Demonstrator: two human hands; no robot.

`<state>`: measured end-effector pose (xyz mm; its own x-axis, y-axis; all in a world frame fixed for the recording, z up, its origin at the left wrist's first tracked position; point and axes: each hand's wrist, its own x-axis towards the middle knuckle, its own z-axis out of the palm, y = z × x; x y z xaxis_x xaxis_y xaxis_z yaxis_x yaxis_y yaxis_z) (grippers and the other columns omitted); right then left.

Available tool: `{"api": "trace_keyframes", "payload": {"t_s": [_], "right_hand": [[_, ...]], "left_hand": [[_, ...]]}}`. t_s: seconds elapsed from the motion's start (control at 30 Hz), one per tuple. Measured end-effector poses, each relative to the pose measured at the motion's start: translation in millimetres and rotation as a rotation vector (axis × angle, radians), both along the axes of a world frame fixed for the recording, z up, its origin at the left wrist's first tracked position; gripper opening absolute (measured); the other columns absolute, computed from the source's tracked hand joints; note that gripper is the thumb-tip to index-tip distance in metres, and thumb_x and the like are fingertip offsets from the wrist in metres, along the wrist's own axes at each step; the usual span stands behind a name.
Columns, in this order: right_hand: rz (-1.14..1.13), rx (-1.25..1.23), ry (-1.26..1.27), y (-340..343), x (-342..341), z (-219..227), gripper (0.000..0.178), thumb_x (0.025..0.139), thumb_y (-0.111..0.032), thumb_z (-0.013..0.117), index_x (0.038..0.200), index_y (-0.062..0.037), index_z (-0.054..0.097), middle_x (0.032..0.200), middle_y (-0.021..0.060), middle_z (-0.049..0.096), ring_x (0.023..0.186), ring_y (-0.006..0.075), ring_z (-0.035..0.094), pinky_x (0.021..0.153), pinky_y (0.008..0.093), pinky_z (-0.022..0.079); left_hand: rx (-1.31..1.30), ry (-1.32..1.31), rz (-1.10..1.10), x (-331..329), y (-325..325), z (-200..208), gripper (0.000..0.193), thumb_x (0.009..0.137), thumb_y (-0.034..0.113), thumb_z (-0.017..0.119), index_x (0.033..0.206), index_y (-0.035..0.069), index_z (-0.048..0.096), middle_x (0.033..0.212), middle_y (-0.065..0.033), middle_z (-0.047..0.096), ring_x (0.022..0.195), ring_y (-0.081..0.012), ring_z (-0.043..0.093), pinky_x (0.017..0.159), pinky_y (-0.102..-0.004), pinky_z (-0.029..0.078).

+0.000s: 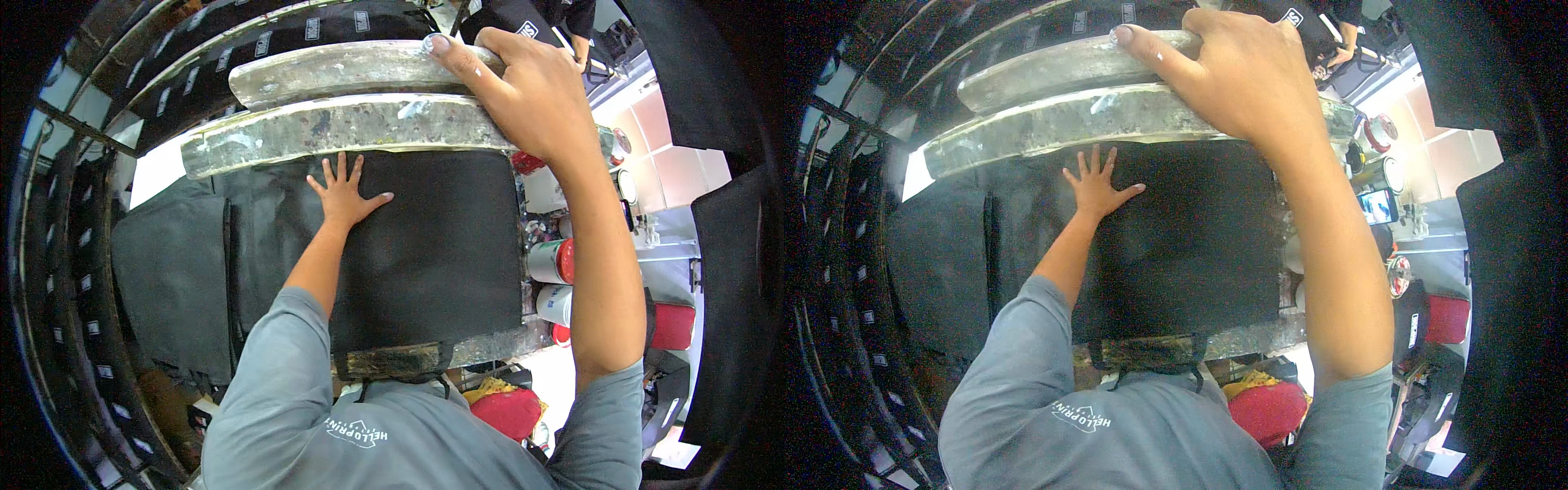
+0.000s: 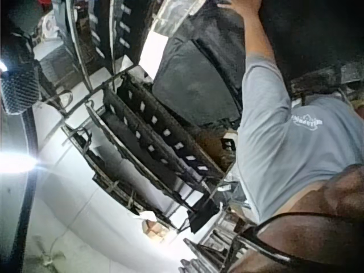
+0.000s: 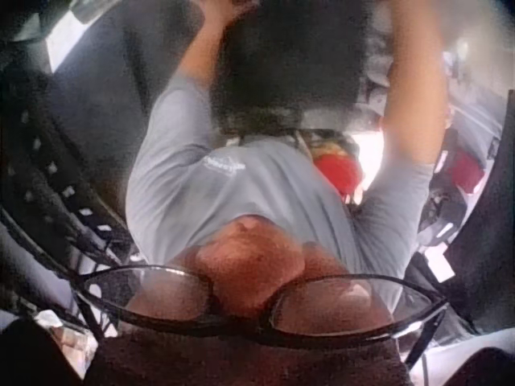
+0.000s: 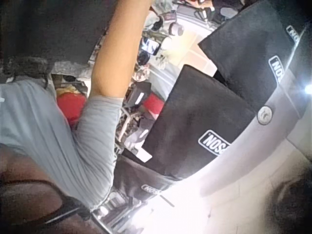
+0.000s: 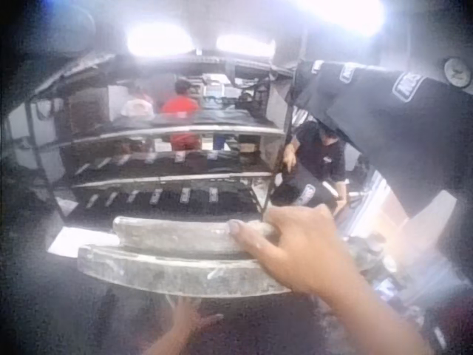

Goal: The person performs screen printing by applying white ink onto black fabric pieces using a squeegee and a wooden screen frame, then hands the printed items to another person.

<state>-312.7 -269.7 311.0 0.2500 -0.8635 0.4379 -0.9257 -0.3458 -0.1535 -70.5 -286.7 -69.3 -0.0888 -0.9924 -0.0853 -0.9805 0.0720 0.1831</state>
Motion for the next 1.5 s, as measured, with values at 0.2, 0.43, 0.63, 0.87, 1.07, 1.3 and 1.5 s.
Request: {"api": "trace_keyframes", "payload": {"t_s": [0.2,0.43,0.63,0.87,1.07,1.3,1.5], "right_hand": [[0.117,-0.093,-0.031,1.6,2.9,-1.3,0.071,0.103,-0.064,0.058,0.088,0.0029,0.074,0.075,0.0232,0.067,0.072,0.0401,0.066,0.075,0.0479,0.05],[0.036,0.061,-0.033,-3.8,-1.5,9.9,0.08,0.102,-0.071,0.05,0.081,0.0022,0.074,0.08,0.0216,0.073,0.081,0.0353,0.072,0.086,0.0466,0.05],[0.124,-0.047,-0.076,0.2,5.6,20.1,0.08,0.103,-0.07,0.048,0.082,0.0025,0.074,0.078,0.0207,0.073,0.079,0.0347,0.071,0.083,0.0463,0.047],[0.041,0.062,-0.016,4.4,6.1,23.4,0.08,0.104,-0.073,0.044,0.08,-0.0023,0.073,0.074,0.0141,0.069,0.073,0.0274,0.065,0.077,0.0427,0.047],[-0.031,0.265,0.035,-1.9,4.2,19.2,0.08,0.106,-0.078,0.037,0.097,-0.0072,0.073,0.077,0.0042,0.063,0.069,0.0179,0.055,0.074,0.0346,0.051],[-0.033,-0.104,0.027,9.7,10.1,4.2,0.077,0.103,-0.073,0.049,0.1,-0.0022,0.08,0.107,0.0251,0.079,0.104,0.0422,0.076,0.097,0.0544,0.055],[-0.041,0.025,-0.079,29.1,5.5,-1.2,0.072,0.099,-0.07,0.057,0.095,-0.0018,0.079,0.097,0.0275,0.076,0.099,0.0457,0.074,0.092,0.0531,0.055]], "left_hand": [[-0.067,-0.038,0.031,-9.2,0.4,-5.9,0.132,0.07,0.105,0.052,0.173,0.027,0.03,0.181,-0.0141,0.016,0.165,-0.0497,0.003,0.117,-0.0866,-0.004],[-0.073,-0.076,0.012,-12.9,-10.0,-6.4,0.128,0.073,0.101,0.056,0.174,0.028,0.026,0.182,-0.0149,0.013,0.166,-0.0479,-0.001,0.116,-0.0863,-0.005],[-0.04,-0.106,0.036,-18.5,-15.0,4.8,0.127,0.074,0.1,0.057,0.174,0.027,0.027,0.183,-0.0139,0.009,0.166,-0.0474,0.003,0.117,-0.0861,-0.003],[-0.138,-0.06,0.043,-24.4,-15.0,-14.6,0.127,0.075,0.098,0.058,0.173,0.024,0.029,0.18,-0.0233,0.013,0.165,-0.0505,0.005,0.117,-0.0857,-0.003],[-0.254,0.107,-0.117,-56.4,77.0,20.0,0.096,0.093,0.076,0.063,0.157,0.006,0.052,0.166,-0.026,0.044,0.156,-0.047,0.035,0.125,-0.0725,0.017],[0.029,0.218,-0.523,-60.2,287.7,16.6,0.104,0.083,0.086,0.062,0.158,0.014,0.056,0.173,-0.0201,0.035,0.161,-0.0495,0.023,0.123,-0.0807,0.002],[0.072,0.298,-0.39,-50.8,271.0,51.8,0.105,0.084,0.082,0.067,0.161,0.012,0.051,0.175,-0.0208,0.031,0.163,-0.0483,0.02,0.127,-0.0749,0.007]]}}
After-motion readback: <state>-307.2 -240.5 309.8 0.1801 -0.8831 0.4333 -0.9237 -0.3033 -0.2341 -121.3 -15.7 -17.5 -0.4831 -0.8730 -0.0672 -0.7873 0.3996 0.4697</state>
